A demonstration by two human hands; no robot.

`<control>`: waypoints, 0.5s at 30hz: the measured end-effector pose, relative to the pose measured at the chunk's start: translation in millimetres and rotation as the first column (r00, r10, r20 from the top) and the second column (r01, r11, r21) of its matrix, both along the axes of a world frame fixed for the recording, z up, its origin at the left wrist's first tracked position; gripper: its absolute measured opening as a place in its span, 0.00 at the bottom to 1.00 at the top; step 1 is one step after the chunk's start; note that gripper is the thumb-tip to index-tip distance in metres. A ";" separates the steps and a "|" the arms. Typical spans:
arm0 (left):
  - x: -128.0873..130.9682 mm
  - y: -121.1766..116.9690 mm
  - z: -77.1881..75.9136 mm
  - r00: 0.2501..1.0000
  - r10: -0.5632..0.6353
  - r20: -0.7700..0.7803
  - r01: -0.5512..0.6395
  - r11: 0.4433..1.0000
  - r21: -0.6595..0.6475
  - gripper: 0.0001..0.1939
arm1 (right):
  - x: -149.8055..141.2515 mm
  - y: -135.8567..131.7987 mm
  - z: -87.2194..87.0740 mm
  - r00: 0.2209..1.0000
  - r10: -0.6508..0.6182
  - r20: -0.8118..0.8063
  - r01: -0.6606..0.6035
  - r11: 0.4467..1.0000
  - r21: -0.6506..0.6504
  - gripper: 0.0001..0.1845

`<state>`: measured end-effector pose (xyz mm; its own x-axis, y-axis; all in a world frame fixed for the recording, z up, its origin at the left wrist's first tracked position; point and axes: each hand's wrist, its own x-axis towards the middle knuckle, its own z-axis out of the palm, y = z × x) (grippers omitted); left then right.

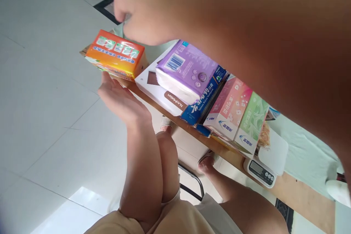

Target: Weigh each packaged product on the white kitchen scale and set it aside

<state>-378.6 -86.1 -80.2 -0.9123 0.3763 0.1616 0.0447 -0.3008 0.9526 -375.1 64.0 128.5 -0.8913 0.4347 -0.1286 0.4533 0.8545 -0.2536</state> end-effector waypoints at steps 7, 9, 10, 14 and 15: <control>9.3 5.5 28.3 0.994 -0.002 0.112 -0.014 0.989 0.146 0.25 | -59.1 -26.4 -41.7 0.965 0.056 0.258 -0.039 0.997 -0.073 0.05; 8.0 2.4 25.5 0.984 0.020 0.176 -0.041 0.992 0.116 0.22 | -56.8 -25.3 -45.9 0.969 0.012 0.248 0.015 0.994 -0.104 0.04; 7.3 1.1 23.7 0.980 0.027 0.198 -0.049 0.993 0.104 0.21 | -54.9 -23.8 -47.4 0.970 -0.015 0.241 0.045 0.992 -0.116 0.05; 9.8 -0.7 26.5 0.970 0.015 0.242 -0.042 0.994 0.104 0.20 | -52.4 -18.7 -49.2 0.970 -0.143 0.198 0.179 0.968 -0.177 0.11; 12.1 -0.4 30.8 0.967 0.011 0.255 -0.039 0.994 0.104 0.20 | -52.7 -18.5 -47.4 0.970 -0.186 0.160 0.217 0.953 -0.210 0.10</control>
<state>-366.6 -86.5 -49.5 -0.9374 0.3463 -0.0376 -0.1852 -0.4039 0.8959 -427.7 45.4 81.1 -0.7552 0.5492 -0.3579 0.6539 0.6699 -0.3517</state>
